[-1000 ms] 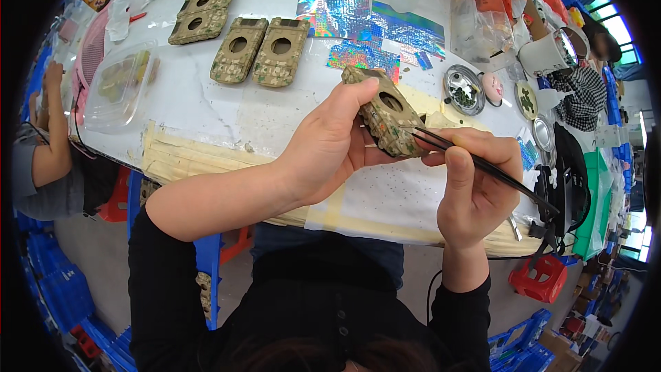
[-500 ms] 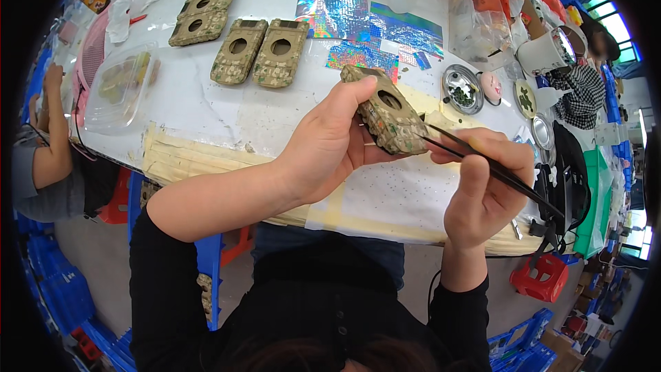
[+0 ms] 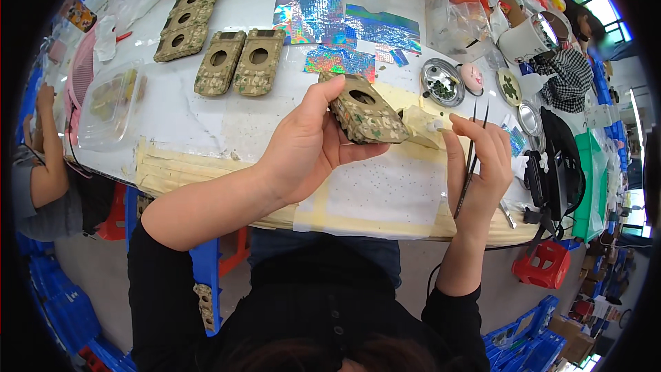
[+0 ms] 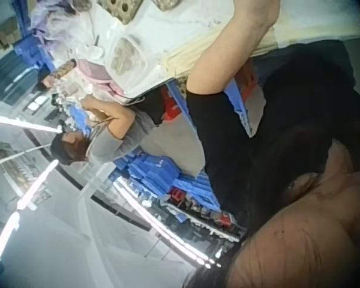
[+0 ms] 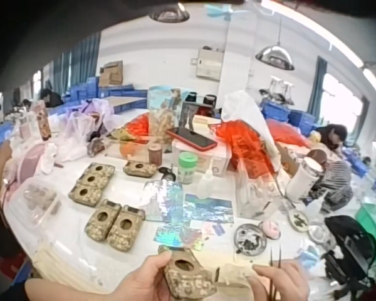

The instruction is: The person is using tweezers and a brush to assemble or decorate miniature model tank hulls.

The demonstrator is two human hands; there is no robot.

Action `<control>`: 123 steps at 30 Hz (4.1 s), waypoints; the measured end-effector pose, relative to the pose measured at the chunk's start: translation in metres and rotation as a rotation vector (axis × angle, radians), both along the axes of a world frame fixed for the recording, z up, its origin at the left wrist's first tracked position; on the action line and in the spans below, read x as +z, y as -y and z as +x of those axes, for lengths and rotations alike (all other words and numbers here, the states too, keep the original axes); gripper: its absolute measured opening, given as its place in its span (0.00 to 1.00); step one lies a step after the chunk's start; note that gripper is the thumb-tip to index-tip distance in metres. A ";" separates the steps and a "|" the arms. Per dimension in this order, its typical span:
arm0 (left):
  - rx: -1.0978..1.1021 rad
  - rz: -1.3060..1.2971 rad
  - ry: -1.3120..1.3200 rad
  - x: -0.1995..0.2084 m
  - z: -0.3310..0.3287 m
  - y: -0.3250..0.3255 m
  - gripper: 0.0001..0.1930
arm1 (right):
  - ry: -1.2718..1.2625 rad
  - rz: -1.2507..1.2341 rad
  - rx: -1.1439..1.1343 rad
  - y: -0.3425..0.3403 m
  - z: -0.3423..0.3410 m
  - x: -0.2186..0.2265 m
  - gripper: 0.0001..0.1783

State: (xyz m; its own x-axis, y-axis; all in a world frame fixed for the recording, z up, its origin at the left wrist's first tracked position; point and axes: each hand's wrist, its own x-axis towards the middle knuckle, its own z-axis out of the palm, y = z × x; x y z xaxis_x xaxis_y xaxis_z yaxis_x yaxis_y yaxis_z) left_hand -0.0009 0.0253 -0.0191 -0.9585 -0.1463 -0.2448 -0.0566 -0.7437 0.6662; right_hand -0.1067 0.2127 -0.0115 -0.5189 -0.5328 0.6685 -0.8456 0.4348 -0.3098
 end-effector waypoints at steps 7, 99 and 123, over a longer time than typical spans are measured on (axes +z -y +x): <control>-0.002 0.037 0.002 0.000 0.001 0.001 0.25 | -0.037 0.020 0.000 0.008 -0.001 0.000 0.10; -0.084 0.079 -0.017 -0.001 -0.001 0.001 0.27 | -0.039 -0.115 0.012 0.007 -0.007 0.003 0.07; -0.056 0.042 -0.030 -0.006 -0.004 0.004 0.28 | 1.193 -0.298 0.282 -0.060 0.036 -0.023 0.07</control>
